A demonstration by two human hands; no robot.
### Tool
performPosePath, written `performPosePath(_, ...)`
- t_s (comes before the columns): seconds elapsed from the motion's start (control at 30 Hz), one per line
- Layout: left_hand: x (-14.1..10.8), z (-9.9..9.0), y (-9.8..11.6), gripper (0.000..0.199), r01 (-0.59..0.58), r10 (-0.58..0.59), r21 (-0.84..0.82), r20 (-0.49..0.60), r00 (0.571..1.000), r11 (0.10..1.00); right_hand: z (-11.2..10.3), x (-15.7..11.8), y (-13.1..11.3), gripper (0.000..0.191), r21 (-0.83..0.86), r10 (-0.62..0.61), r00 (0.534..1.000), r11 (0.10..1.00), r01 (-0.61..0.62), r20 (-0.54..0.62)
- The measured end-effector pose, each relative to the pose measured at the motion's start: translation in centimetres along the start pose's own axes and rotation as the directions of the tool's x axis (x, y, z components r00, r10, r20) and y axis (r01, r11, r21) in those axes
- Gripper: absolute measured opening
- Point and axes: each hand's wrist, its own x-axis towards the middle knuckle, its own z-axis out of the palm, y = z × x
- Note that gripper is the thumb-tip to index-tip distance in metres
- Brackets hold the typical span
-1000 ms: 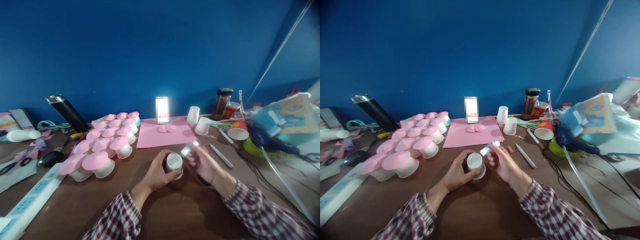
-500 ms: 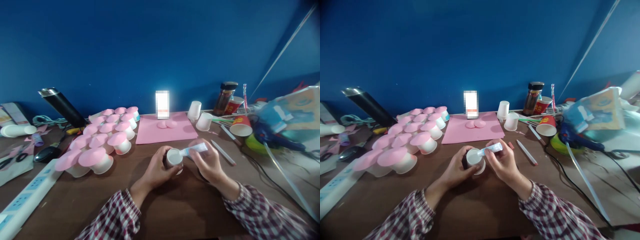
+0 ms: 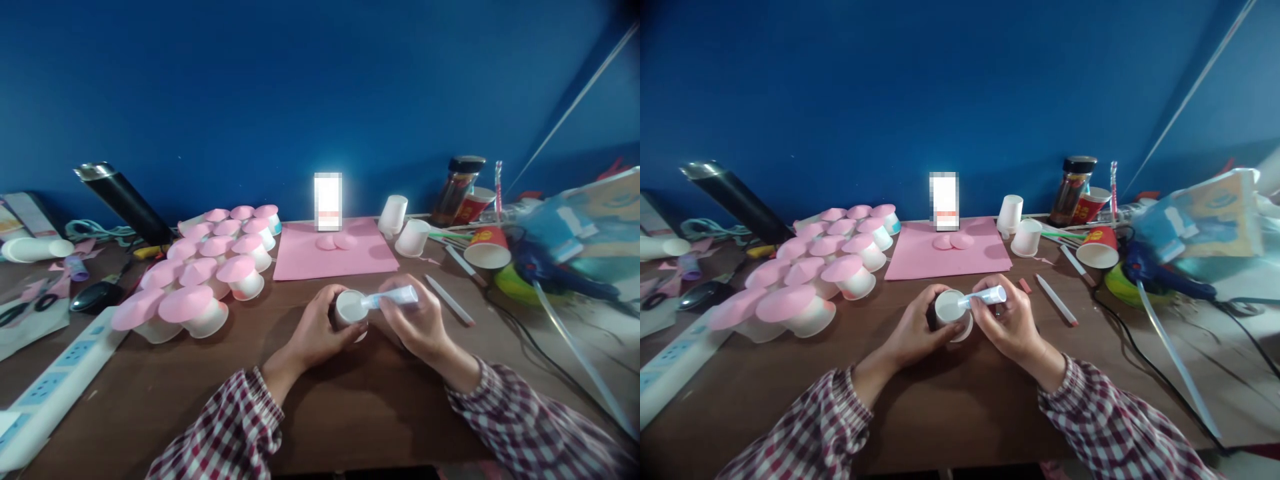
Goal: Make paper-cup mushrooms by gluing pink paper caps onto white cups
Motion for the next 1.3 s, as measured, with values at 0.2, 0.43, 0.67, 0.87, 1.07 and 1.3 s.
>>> performPosePath(0.2,0.03,0.03,-0.11,0.046,0.003,-0.003,0.016,0.006,1.0,1.0,-0.08,0.11,-0.05,0.004,-0.022,-0.032,0.999,0.999,0.033,0.01)
performPosePath(0.43,0.06,0.0,-0.11,0.047,0.007,-0.007,0.02,0.006,1.0,1.0,-0.11,0.27,-0.17,0.006,-0.002,-0.025,1.0,1.0,0.025,0.01)
performPosePath(0.67,0.04,0.01,0.04,0.046,0.007,-0.007,0.016,0.002,1.0,1.0,-0.25,0.29,-0.16,0.007,0.017,-0.009,1.0,1.0,0.009,0.018)
performPosePath(0.87,0.09,0.05,0.09,0.042,0.008,-0.007,0.008,-0.005,1.0,1.0,-0.35,0.22,0.17,0.008,0.058,0.052,0.998,0.997,-0.049,-0.042)
performPosePath(1.07,0.09,0.06,0.16,0.042,0.011,-0.011,0.012,-0.011,1.0,1.0,-0.38,0.25,-0.02,0.006,0.107,0.075,0.996,0.992,-0.069,-0.057)
performPosePath(1.3,0.08,0.12,0.26,0.042,0.026,-0.026,0.001,-0.011,1.0,1.0,-0.54,0.11,-0.12,0.008,0.002,-0.033,0.998,0.999,0.033,0.051)
